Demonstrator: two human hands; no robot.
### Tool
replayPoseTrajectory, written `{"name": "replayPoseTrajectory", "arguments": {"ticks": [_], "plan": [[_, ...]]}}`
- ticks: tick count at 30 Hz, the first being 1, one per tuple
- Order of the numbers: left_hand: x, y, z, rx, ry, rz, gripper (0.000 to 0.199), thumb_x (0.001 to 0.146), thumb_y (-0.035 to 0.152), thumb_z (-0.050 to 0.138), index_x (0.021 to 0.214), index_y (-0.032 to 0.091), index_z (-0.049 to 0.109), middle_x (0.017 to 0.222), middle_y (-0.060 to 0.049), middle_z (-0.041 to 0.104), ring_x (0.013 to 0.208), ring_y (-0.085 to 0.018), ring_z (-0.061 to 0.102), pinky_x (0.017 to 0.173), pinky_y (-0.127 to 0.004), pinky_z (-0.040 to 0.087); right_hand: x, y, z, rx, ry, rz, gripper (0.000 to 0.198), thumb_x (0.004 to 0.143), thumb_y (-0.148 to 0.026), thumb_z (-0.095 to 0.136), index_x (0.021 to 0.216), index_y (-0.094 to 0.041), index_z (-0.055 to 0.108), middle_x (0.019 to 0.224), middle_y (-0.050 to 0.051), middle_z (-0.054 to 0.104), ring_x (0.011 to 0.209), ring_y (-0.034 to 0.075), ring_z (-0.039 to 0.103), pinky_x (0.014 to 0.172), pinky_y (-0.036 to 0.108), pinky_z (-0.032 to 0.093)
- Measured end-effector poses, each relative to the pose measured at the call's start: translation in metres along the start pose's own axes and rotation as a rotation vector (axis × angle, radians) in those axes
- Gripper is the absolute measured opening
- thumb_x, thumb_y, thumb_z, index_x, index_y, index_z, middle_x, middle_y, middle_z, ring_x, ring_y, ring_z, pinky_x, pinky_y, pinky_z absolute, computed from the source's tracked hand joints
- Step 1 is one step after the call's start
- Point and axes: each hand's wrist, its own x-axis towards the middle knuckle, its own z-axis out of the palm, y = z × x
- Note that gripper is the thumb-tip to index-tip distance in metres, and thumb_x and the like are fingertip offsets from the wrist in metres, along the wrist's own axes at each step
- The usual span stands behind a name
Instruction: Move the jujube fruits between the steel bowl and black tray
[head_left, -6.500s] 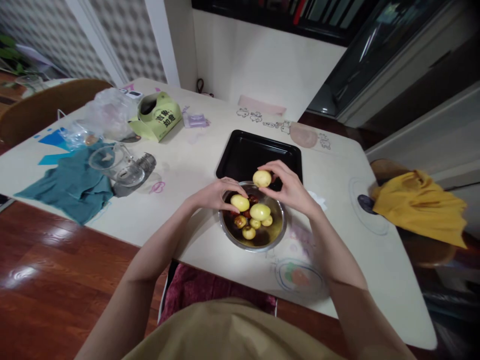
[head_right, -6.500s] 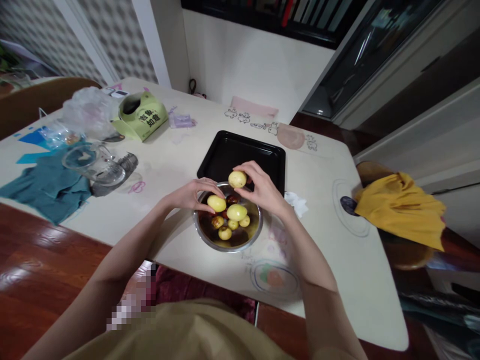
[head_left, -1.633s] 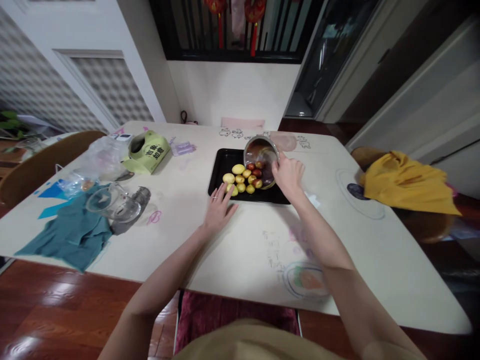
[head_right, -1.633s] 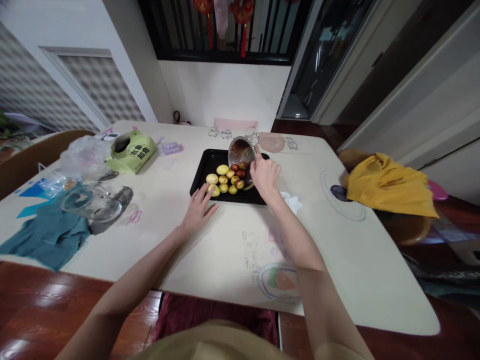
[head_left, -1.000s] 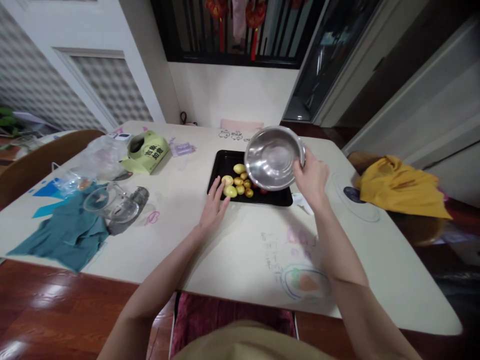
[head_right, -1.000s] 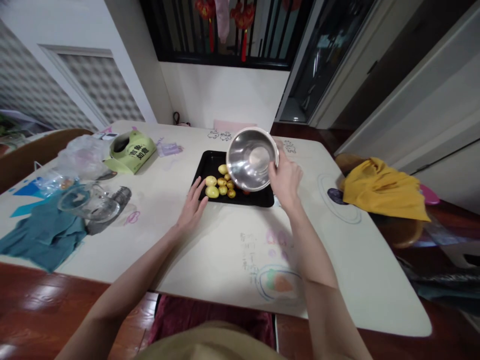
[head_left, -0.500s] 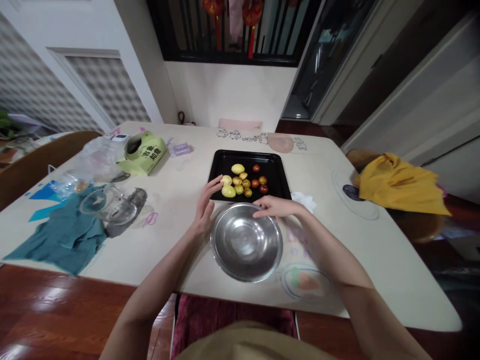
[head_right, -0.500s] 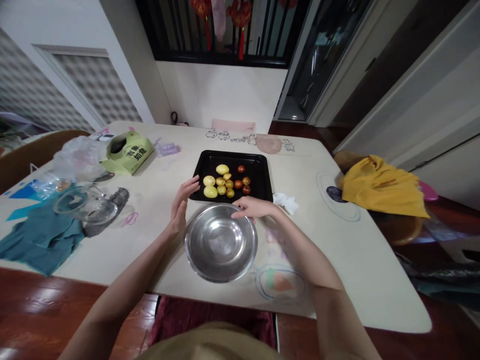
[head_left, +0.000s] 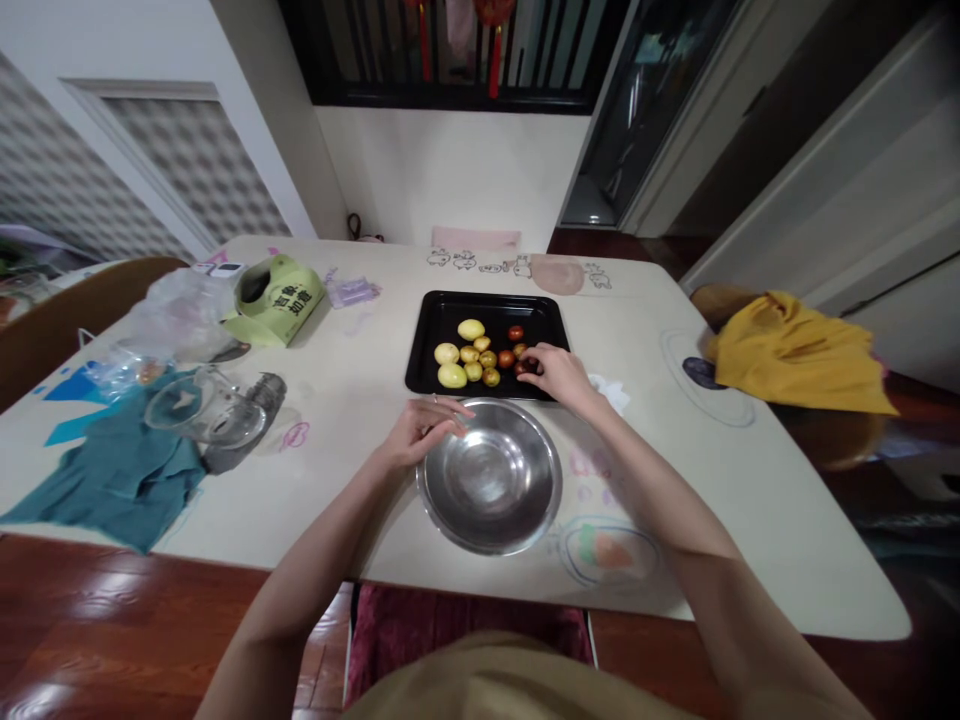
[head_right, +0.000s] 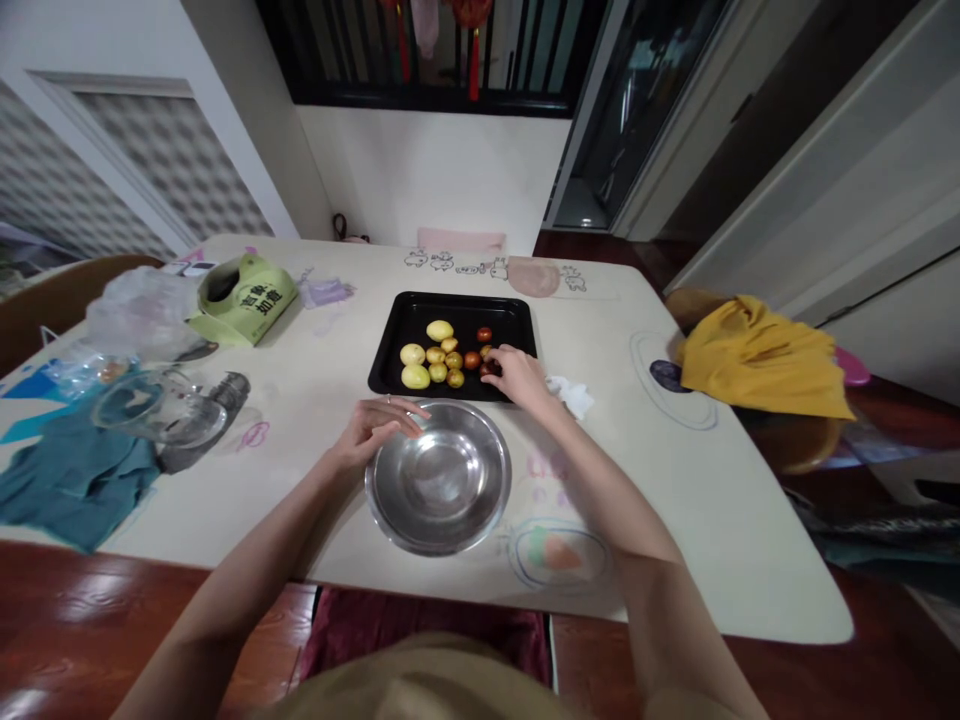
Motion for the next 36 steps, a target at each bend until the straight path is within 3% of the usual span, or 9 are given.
{"name": "replayPoseTrajectory", "arguments": {"ticks": [4, 8, 11, 14, 16, 19, 24, 32, 36], "plan": [[0.004, 0.004, -0.006, 0.113, -0.082, 0.054, 0.055, 0.111, 0.053, 0.04, 0.096, 0.024, 0.085, 0.091, -0.012, 0.084, 0.118, -0.034, 0.077, 0.099, -0.052, 0.062, 0.001, -0.002, 0.006, -0.054, -0.021, -0.003, 0.028, 0.09, -0.026, 0.078, 0.117, -0.022, 0.074, 0.111, 0.007, 0.075, 0.09, 0.022, 0.069, 0.071, 0.028, 0.045], [0.007, 0.004, -0.005, 0.13, -0.05, 0.059, 0.062, 0.113, 0.053, 0.033, 0.097, 0.022, 0.084, 0.098, -0.013, 0.084, 0.115, -0.033, 0.078, 0.099, -0.052, 0.06, -0.007, -0.009, -0.008, 0.047, 0.021, -0.091, 0.029, 0.089, -0.022, 0.073, 0.118, -0.02, 0.074, 0.114, 0.008, 0.074, 0.094, 0.024, 0.07, 0.079, 0.031, 0.051], [0.007, 0.004, -0.002, 0.08, -0.033, 0.023, 0.064, 0.113, 0.055, 0.033, 0.096, 0.02, 0.084, 0.099, -0.014, 0.084, 0.116, -0.033, 0.077, 0.097, -0.05, 0.063, -0.021, -0.025, -0.029, 0.237, 0.035, -0.298, 0.033, 0.093, -0.023, 0.068, 0.125, -0.021, 0.073, 0.126, 0.011, 0.073, 0.105, 0.026, 0.071, 0.088, 0.035, 0.055], [0.005, 0.004, 0.0, 0.038, -0.013, -0.017, 0.062, 0.113, 0.055, 0.034, 0.096, 0.022, 0.084, 0.1, -0.013, 0.084, 0.119, -0.032, 0.077, 0.1, -0.05, 0.064, -0.038, -0.045, -0.045, 0.368, -0.121, -0.54, 0.029, 0.097, -0.028, 0.066, 0.125, -0.025, 0.073, 0.128, 0.009, 0.074, 0.114, 0.027, 0.071, 0.095, 0.037, 0.056], [0.004, 0.004, 0.0, 0.036, 0.021, -0.046, 0.061, 0.112, 0.056, 0.035, 0.095, 0.023, 0.083, 0.101, -0.012, 0.084, 0.119, -0.032, 0.077, 0.101, -0.051, 0.063, -0.045, -0.057, -0.046, 0.367, -0.255, -0.624, 0.023, 0.099, -0.027, 0.066, 0.12, -0.025, 0.074, 0.122, 0.008, 0.075, 0.111, 0.025, 0.071, 0.095, 0.036, 0.055], [0.004, 0.002, -0.001, 0.058, 0.05, -0.061, 0.06, 0.112, 0.055, 0.037, 0.094, 0.021, 0.083, 0.1, -0.012, 0.084, 0.119, -0.033, 0.076, 0.103, -0.052, 0.062, -0.047, -0.066, -0.036, 0.301, -0.392, -0.661, 0.019, 0.097, -0.016, 0.065, 0.113, -0.023, 0.074, 0.12, 0.007, 0.075, 0.107, 0.023, 0.072, 0.09, 0.032, 0.054], [0.004, -0.001, -0.001, 0.119, 0.046, -0.041, 0.058, 0.113, 0.051, 0.037, 0.096, 0.018, 0.082, 0.101, -0.012, 0.084, 0.125, -0.032, 0.075, 0.108, -0.051, 0.06, -0.043, -0.069, -0.012, 0.234, -0.475, -0.701, 0.026, 0.091, -0.004, 0.068, 0.111, -0.02, 0.073, 0.117, 0.008, 0.074, 0.107, 0.024, 0.07, 0.088, 0.032, 0.052], [0.004, -0.002, 0.004, 0.064, 0.081, 0.001, 0.061, 0.115, 0.049, 0.034, 0.094, 0.017, 0.083, 0.105, -0.014, 0.083, 0.124, -0.03, 0.074, 0.106, -0.048, 0.061, -0.041, -0.066, -0.001, 0.27, -0.47, -0.746, 0.031, 0.087, 0.001, 0.067, 0.109, -0.019, 0.074, 0.111, 0.009, 0.073, 0.105, 0.024, 0.069, 0.09, 0.033, 0.051], [0.004, -0.004, 0.003, 0.087, 0.081, 0.005, 0.058, 0.114, 0.047, 0.037, 0.096, 0.017, 0.083, 0.109, -0.014, 0.083, 0.127, -0.031, 0.073, 0.109, -0.05, 0.058, -0.04, -0.066, 0.002, 0.261, -0.406, -0.761, 0.034, 0.088, 0.003, 0.062, 0.11, -0.019, 0.075, 0.116, 0.011, 0.073, 0.112, 0.026, 0.068, 0.095, 0.037, 0.053]]}}
